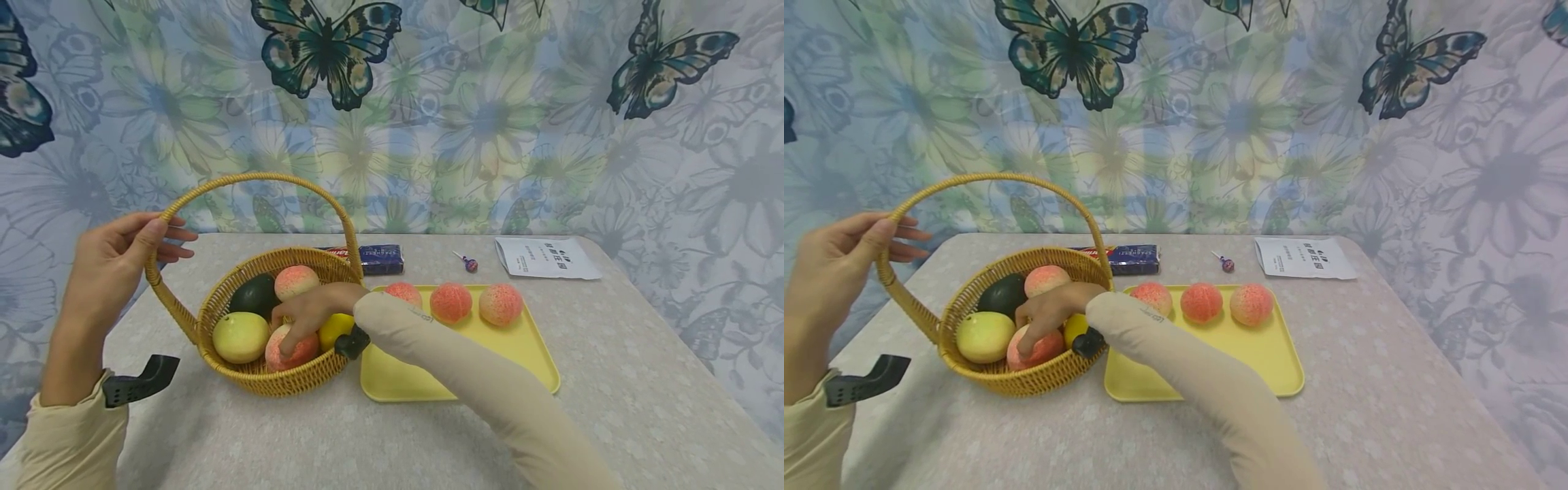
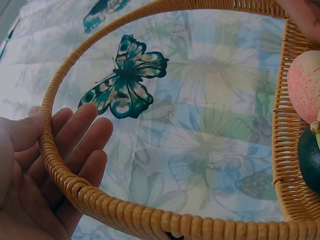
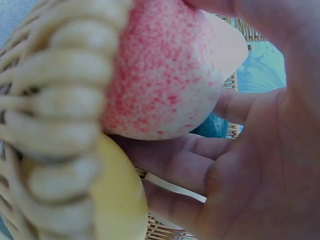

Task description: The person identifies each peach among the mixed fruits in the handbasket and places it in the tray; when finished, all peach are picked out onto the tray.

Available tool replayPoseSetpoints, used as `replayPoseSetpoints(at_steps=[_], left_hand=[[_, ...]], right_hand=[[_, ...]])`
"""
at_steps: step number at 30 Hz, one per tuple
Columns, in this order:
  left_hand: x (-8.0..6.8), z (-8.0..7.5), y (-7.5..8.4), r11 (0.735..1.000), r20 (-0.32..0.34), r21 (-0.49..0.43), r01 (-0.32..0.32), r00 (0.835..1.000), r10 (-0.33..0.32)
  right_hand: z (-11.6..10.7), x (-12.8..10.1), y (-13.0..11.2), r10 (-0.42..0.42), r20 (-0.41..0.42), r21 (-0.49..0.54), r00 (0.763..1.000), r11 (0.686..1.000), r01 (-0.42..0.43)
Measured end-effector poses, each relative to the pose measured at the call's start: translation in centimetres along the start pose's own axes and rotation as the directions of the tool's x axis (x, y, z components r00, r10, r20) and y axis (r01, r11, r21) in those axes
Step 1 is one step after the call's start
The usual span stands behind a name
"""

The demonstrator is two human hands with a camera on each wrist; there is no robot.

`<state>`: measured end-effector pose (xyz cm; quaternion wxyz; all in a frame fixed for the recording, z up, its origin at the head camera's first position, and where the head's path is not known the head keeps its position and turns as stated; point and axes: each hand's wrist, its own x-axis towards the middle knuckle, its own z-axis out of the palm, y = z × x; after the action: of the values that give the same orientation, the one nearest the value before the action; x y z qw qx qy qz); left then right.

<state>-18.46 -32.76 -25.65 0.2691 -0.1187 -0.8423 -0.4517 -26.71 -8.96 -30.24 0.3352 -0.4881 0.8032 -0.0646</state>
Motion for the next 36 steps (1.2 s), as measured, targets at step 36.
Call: replayPoseSetpoints(at_steps=[36], left_hand=[[-0.6,0.2,0.2,1.000,-0.010,0.008,0.003,1.000,-0.003]], right_hand=[[0.6,-3.5,3.1,-0.142,-0.243,0.319,0.960,0.922,0.217]])
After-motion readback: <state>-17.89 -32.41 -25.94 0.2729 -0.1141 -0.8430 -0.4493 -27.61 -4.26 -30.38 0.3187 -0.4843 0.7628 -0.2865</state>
